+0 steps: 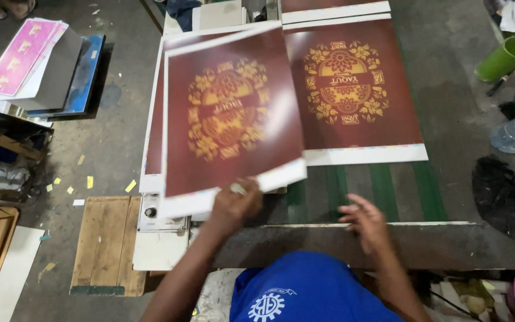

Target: The person repeatedly picks up large printed sheets from a machine output and stacks them on a pile. The person handles the sheets by hand, aligning them as they are added to the stack.

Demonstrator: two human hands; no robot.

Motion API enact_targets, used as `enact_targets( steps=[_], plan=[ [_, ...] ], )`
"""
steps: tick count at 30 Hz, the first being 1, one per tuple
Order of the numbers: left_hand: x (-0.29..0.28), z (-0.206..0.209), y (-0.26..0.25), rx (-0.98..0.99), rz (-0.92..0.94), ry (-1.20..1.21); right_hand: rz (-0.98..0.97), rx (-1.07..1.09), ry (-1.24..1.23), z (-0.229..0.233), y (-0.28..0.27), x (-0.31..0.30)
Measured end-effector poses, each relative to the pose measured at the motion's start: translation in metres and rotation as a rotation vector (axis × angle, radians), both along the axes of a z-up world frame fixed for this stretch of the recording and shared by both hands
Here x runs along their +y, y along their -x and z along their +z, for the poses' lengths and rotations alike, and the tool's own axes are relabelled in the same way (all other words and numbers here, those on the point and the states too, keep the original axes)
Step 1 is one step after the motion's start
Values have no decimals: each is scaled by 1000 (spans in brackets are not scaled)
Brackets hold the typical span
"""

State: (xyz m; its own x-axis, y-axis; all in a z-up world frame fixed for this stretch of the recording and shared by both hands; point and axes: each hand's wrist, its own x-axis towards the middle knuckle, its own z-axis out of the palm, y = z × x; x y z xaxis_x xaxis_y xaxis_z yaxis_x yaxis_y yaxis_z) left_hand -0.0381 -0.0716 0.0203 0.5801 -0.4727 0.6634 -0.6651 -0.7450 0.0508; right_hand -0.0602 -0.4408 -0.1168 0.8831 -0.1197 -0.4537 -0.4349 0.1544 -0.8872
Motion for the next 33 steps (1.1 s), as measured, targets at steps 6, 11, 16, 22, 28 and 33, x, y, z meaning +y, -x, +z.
enact_targets(
  steps=[6, 11, 16, 22, 28, 33],
  plan=[
    [-81, 9, 41, 269, -222, -55, 368, -102, -351, -10, 17, 55],
    [-78, 25, 25, 223, -268, -24, 136, -45, -419, -7, 17, 36],
    [8, -50, -34, 536, 131, -133, -186, -279, -316, -8, 30, -16],
    [55, -34, -58, 525, 172, -445, -401, -275, -192, -7, 52, -73],
    [61, -22, -60, 599, 163, -560, -452, -306, -206, -41, 79, -138],
    [78, -13, -56, 502, 49, -248, -506, -266, -118, -32, 96, -148]
  ],
)
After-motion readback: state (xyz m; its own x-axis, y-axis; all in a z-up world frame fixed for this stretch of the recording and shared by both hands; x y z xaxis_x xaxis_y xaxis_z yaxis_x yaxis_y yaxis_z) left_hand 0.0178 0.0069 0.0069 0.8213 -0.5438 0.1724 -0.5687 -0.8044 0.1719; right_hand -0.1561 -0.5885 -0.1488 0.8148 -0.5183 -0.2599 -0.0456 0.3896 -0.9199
